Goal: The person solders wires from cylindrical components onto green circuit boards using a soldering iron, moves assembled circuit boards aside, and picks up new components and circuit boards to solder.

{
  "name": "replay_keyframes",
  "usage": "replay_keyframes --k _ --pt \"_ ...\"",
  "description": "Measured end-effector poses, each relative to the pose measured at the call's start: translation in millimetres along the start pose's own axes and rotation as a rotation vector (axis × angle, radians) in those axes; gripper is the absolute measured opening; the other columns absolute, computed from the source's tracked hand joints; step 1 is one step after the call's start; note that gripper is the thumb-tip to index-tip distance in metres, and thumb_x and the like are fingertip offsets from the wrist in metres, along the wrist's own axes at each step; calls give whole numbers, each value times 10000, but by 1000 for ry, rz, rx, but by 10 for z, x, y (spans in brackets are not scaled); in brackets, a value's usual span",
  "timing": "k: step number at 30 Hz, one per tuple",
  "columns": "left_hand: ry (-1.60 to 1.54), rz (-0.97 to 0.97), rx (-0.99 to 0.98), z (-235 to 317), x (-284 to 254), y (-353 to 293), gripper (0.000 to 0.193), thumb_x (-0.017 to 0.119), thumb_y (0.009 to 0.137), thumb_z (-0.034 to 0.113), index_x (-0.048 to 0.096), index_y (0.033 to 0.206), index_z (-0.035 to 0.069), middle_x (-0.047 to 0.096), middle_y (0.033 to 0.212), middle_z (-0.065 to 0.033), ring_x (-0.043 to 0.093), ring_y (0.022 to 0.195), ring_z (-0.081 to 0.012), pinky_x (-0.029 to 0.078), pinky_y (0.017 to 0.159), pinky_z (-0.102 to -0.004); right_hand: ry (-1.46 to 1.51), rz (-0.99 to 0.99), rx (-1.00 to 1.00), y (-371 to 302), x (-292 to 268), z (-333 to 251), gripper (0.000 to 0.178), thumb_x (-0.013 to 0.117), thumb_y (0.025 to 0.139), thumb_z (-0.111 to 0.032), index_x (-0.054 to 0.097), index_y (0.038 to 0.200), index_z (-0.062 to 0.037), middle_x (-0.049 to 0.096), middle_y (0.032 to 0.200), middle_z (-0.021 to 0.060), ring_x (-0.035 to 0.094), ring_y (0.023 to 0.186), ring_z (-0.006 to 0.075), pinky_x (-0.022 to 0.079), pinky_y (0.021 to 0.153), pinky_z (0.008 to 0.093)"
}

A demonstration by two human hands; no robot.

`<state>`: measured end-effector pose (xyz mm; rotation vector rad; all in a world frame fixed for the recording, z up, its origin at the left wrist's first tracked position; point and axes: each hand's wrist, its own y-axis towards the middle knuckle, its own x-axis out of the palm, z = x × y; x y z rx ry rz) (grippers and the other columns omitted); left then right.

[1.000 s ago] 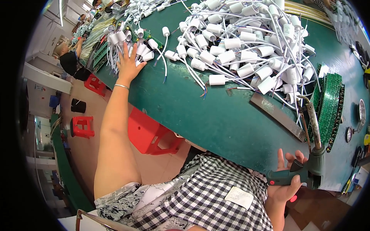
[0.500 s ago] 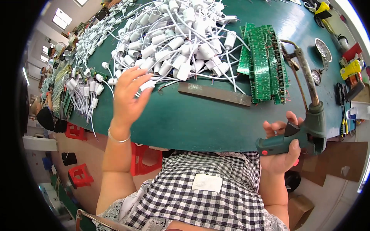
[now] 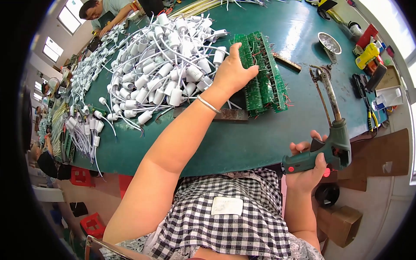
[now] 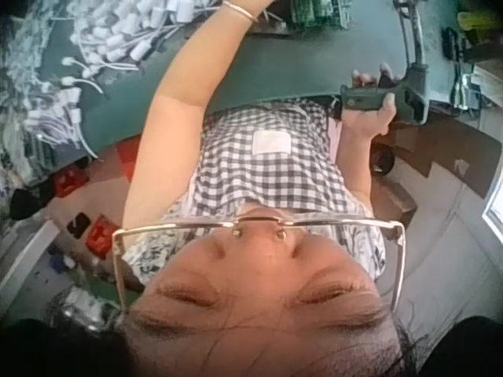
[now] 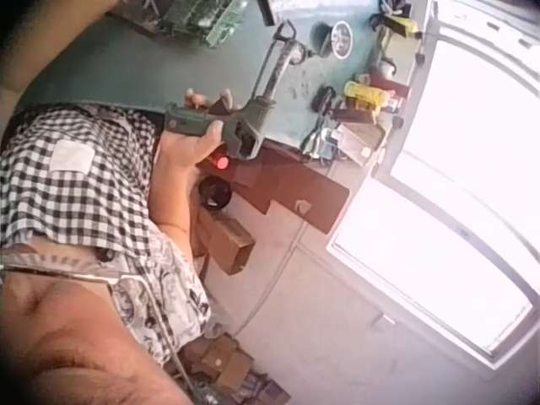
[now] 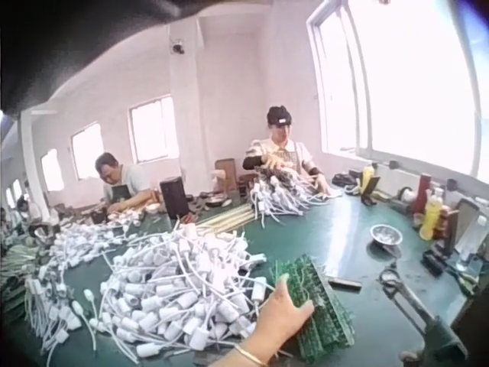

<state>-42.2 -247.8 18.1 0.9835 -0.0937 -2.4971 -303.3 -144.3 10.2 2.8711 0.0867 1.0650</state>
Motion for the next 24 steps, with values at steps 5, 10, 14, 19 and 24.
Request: replay_keyframes --k 5,10,14,19,24 --pt "-807 -255 -236 -122 -497 -401 729 662 784 212 260 1358 12 586 894 -132 617 724 -190 490 613 -308 8 11 36 10 -76 58 461 496 913 -275 370 1324 -108 435 1301 116 571 861 165 500 837 372" --pt "-380 -141 -282 -296 -1078 -1646 756 688 789 176 243 1386 46 569 853 -100 600 676 -151 479 589 -281 -28 14 81 75 -73 173 501 504 901 -323 344 1320 -99 427 1292 123 594 867 169 534 804 386" --pt "-53 -91 -411 -398 -1074 -2115 730 674 809 204 256 1385 47 603 834 -160 644 666 -239 503 613 -333 -20 -5 156 112 32 282 504 503 903 -325 350 1324 -95 428 1294 122 593 870 168 535 798 380" --pt "608 -116 -160 -326 -1127 -1926 525 681 820 332 492 1235 70 605 702 -106 588 585 -340 476 547 -425 -2 -64 143 106 94 291 537 531 886 -330 348 1334 -97 437 1297 122 590 862 168 533 798 375" --pt "637 -37 261 -463 -985 -1359 408 729 725 312 603 1054 106 579 904 -42 568 865 -244 453 734 -367 -55 -25 115 29 -12 224 553 545 879 -337 343 1338 -105 434 1310 121 586 855 173 524 788 366"
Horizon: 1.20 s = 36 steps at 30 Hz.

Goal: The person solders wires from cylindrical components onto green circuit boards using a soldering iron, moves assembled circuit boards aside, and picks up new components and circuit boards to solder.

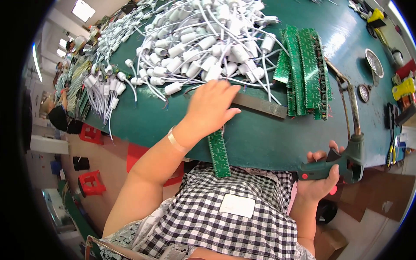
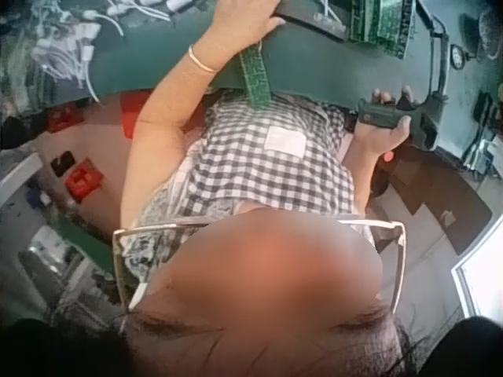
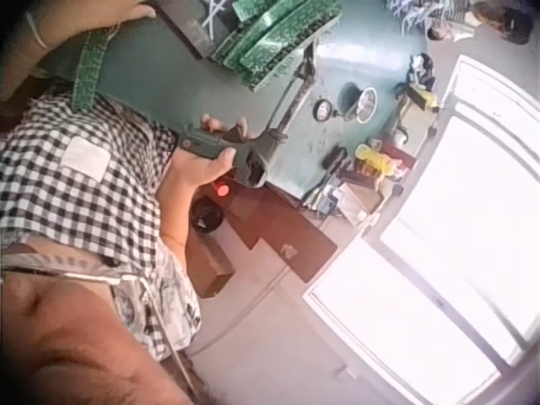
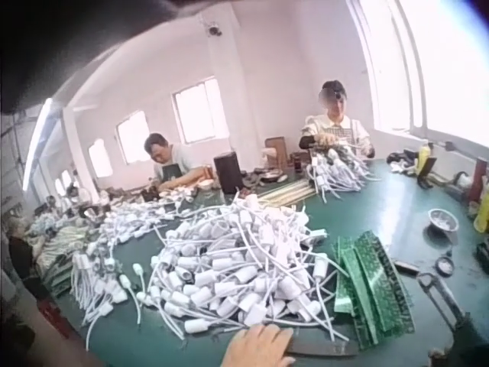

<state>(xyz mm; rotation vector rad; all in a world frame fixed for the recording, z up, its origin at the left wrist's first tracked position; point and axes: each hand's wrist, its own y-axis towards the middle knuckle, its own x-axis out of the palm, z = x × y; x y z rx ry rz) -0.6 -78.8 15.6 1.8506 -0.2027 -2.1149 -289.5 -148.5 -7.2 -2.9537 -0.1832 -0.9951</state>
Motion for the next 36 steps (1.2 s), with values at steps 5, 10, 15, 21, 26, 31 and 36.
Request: replay_keyframes --k 5,10,15,21,26,31,36 --pt "158 3 178 -99 301 107 205 690 718 289 636 835 128 566 882 -18 557 880 -183 393 749 -341 -37 54 -38 -52 -116 -53 524 530 892 -322 355 1339 -110 430 1322 107 573 845 166 491 784 349" --pt "143 228 190 -62 477 123 303 696 682 260 609 925 101 537 881 -20 543 883 -189 393 791 -359 -46 65 -8 -14 -10 16 542 540 886 -329 359 1345 -106 442 1317 99 565 835 159 479 790 332" --pt "-72 140 116 -79 436 41 325 706 687 231 600 957 85 526 899 -50 570 864 -227 401 814 -386 -50 22 -23 -30 140 13 566 559 876 -344 364 1346 -96 455 1307 90 562 828 155 476 782 316" --pt "-158 445 335 -78 389 30 249 632 742 196 600 967 96 517 928 -18 526 982 -198 366 979 -432 -86 4 -37 -21 195 31 565 554 887 -339 352 1349 -84 470 1284 81 561 811 143 471 767 305" --pt "-62 434 494 23 153 -44 274 585 757 162 603 1019 87 540 989 -21 515 988 -187 374 970 -414 -90 19 -97 20 145 -32 522 532 912 -330 352 1343 -95 468 1297 82 570 802 141 473 778 301" --pt "-181 181 319 98 1 -585 337 662 706 196 591 1016 82 527 990 -33 507 982 -187 363 937 -380 -123 32 -103 68 112 -49 511 513 928 -331 346 1352 -100 462 1311 79 569 835 125 475 791 292" --pt "-381 150 101 67 81 -705 381 728 688 204 598 1018 66 540 983 -63 520 970 -249 416 856 -400 -98 -9 -66 113 208 38 535 525 917 -317 341 1361 -82 466 1292 87 569 815 133 469 788 289"
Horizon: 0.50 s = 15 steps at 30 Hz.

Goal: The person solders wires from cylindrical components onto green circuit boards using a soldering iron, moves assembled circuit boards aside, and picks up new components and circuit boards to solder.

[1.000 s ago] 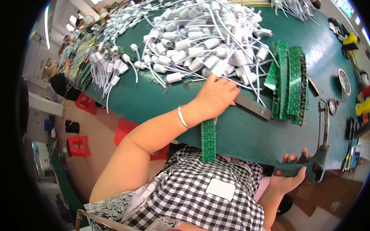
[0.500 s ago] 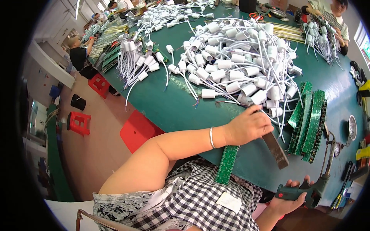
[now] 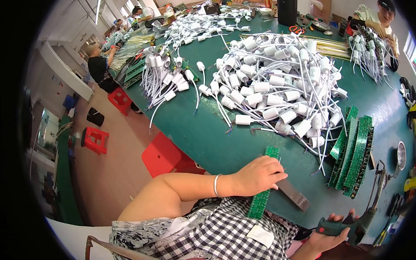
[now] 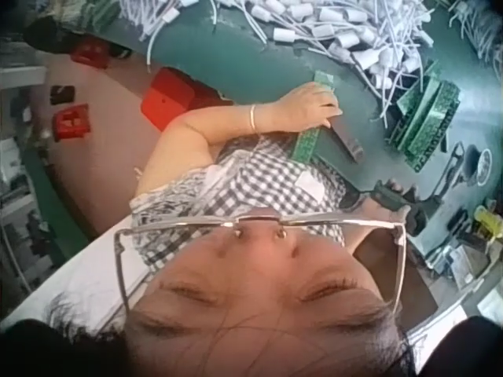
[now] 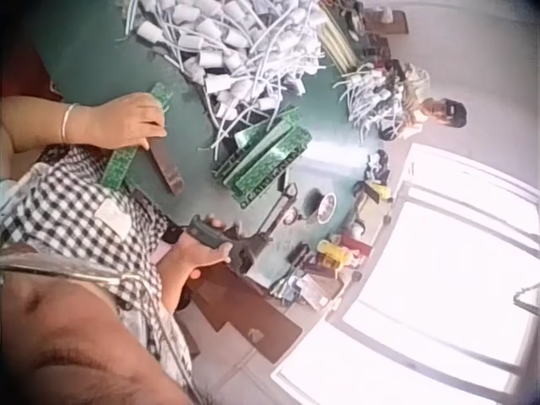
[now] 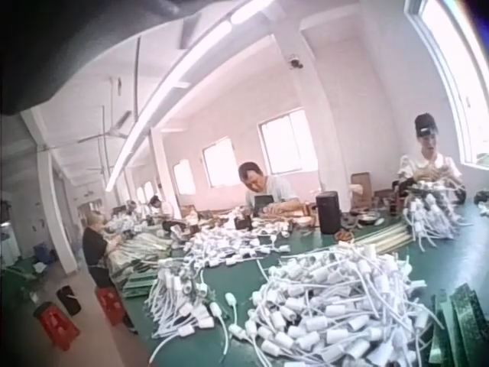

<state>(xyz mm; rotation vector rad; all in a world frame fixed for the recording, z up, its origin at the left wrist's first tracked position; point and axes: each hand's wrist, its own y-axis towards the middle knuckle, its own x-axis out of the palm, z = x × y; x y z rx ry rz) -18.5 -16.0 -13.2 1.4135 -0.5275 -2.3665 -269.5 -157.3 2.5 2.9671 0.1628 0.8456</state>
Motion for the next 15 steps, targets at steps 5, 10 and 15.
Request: replay_keyframes --k 5,10,15 --pt "231 440 -424 -651 -635 -7 609 744 714 330 497 1198 55 541 1074 -122 495 1050 -340 384 915 -447 10 -54 -44 -3 -11 2 541 536 911 -317 344 1354 -73 462 1290 97 575 799 139 481 764 298" --pt "656 372 -1102 -1676 -1028 -314 975 775 642 490 282 1397 119 408 1337 -200 380 1223 -380 321 993 -504 9 -12 2 -27 19 14 550 543 905 -322 343 1353 -74 461 1286 104 577 792 140 484 757 300" --pt "465 93 -1197 -1770 -1305 -417 1115 812 601 469 183 1468 158 438 1348 -180 420 1204 -396 364 987 -482 41 -27 -17 -56 -66 4 549 540 906 -324 343 1354 -75 462 1286 96 574 797 141 484 764 296"
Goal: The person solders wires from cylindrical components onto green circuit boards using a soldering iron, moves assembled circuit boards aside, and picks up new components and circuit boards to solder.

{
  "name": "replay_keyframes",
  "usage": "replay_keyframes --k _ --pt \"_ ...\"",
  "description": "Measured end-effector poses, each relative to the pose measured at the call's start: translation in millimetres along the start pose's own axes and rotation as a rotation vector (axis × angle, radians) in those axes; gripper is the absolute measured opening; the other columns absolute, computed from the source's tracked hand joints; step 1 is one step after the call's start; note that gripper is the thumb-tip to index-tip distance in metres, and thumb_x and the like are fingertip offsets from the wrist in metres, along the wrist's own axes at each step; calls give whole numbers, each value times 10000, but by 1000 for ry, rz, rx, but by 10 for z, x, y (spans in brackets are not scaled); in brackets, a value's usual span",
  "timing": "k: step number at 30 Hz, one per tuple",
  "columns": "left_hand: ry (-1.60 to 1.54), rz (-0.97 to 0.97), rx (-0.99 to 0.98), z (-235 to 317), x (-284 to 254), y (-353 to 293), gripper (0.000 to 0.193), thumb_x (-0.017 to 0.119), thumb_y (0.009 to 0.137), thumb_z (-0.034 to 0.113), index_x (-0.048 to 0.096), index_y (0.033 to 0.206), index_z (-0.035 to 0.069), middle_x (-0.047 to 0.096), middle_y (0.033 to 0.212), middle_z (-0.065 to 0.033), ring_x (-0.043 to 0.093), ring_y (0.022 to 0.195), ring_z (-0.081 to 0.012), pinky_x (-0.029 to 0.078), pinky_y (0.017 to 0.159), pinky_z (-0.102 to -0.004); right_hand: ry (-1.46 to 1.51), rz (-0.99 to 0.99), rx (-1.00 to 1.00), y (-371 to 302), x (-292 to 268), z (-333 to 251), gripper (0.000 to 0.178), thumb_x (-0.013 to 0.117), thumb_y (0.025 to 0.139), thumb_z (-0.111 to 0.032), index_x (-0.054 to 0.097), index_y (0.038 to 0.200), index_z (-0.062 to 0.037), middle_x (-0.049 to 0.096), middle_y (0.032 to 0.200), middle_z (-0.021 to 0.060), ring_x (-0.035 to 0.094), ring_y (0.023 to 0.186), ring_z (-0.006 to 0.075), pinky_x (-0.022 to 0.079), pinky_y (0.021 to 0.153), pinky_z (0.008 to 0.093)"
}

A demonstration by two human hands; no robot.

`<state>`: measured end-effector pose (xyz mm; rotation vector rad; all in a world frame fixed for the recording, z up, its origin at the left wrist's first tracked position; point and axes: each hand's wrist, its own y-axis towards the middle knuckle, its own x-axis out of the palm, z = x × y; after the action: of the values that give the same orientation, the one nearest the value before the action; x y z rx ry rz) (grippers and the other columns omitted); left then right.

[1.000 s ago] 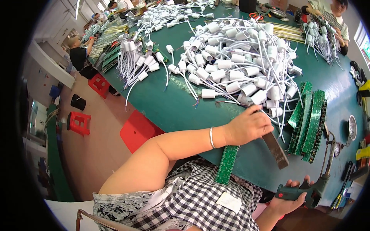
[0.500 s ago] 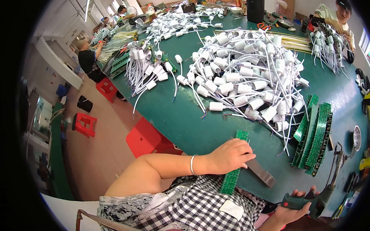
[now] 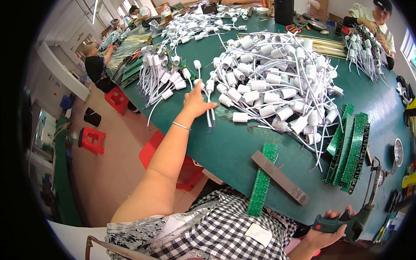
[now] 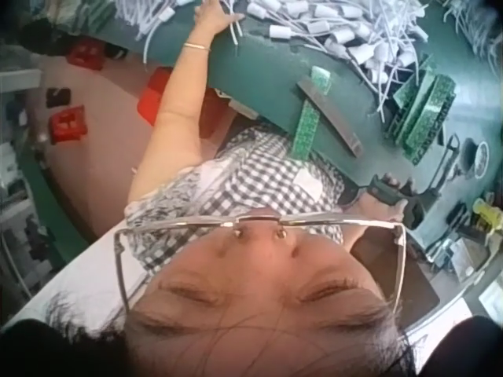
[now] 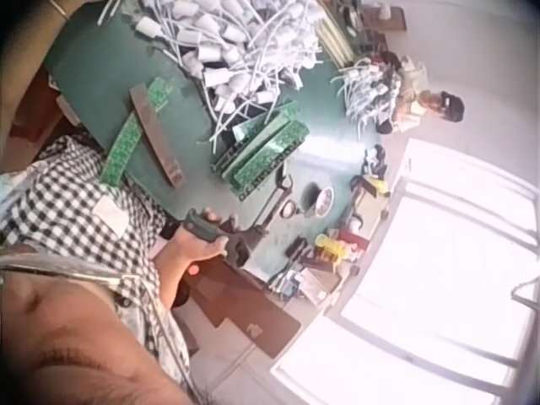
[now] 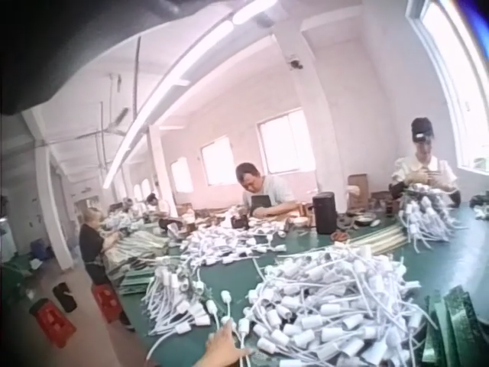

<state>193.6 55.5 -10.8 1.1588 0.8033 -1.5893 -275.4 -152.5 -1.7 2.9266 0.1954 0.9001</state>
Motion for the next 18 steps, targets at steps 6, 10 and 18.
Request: replay_keyframes --k 6,10,18 --pt "243 149 31 -287 38 349 554 614 786 101 378 1287 92 624 991 -229 625 908 -385 511 782 -480 11 28 26 13 -59 -15 537 530 910 -324 355 1349 -70 457 1297 96 572 804 147 487 775 290" --pt "282 92 -9 -216 5 499 334 558 825 124 404 1100 13 613 1011 -283 640 906 -411 519 777 -483 40 24 35 7 -61 -1 533 527 908 -317 358 1349 -70 453 1299 103 566 806 146 480 772 301" --pt "-1161 -16 -68 -357 -620 532 215 448 891 93 476 1086 7 436 643 -11 400 479 -89 347 432 -246 35 76 44 10 -165 -42 521 520 903 -318 363 1343 -89 435 1306 108 553 783 145 476 757 312"
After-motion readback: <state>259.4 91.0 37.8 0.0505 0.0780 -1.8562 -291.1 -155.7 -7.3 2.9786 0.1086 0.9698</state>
